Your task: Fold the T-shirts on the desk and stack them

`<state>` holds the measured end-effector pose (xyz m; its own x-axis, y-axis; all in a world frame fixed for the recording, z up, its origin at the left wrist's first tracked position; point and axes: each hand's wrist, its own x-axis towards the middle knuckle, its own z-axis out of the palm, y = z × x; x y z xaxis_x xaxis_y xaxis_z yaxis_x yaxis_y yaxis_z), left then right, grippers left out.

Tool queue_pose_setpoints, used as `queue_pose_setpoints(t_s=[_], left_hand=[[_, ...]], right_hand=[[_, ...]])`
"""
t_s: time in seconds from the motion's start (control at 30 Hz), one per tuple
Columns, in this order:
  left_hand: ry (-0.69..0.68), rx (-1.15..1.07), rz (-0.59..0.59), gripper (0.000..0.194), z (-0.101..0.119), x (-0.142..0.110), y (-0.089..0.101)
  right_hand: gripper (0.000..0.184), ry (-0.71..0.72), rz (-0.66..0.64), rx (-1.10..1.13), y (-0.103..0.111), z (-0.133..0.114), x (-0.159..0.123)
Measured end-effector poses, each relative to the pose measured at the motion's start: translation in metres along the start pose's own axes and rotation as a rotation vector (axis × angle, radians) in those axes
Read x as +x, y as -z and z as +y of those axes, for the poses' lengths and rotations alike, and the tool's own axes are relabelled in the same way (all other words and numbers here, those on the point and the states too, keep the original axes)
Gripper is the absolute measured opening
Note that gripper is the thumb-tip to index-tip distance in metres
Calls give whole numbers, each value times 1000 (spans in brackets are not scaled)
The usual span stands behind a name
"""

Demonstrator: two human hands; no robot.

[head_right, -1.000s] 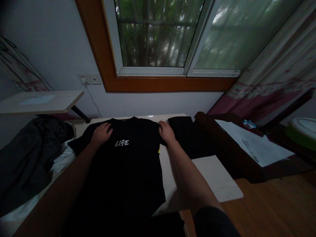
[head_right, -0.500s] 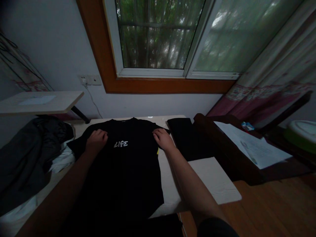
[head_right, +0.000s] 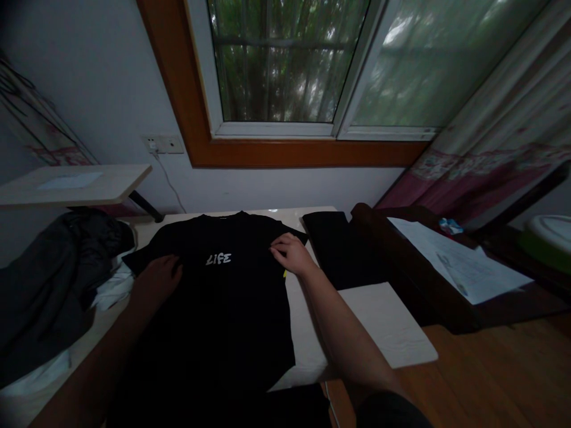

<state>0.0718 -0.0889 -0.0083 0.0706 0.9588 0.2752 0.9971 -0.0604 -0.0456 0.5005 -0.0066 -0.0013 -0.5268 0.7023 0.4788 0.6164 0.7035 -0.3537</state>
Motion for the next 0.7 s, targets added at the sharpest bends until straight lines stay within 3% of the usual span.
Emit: queue_pose_setpoints(t_s=[0.17,0.43,0.7], left_hand=[[-7,-29,-14,46,-1,11,-12],[-4,-10,19,50,-1,28,-19],[-10,18,81,52,-8,44,-39]], right_hand=[[27,8,-113,-85,3,-7,3],[28,-48,-135,-192,5,-5,2],[27,-70,-121,-245,0,1,1]])
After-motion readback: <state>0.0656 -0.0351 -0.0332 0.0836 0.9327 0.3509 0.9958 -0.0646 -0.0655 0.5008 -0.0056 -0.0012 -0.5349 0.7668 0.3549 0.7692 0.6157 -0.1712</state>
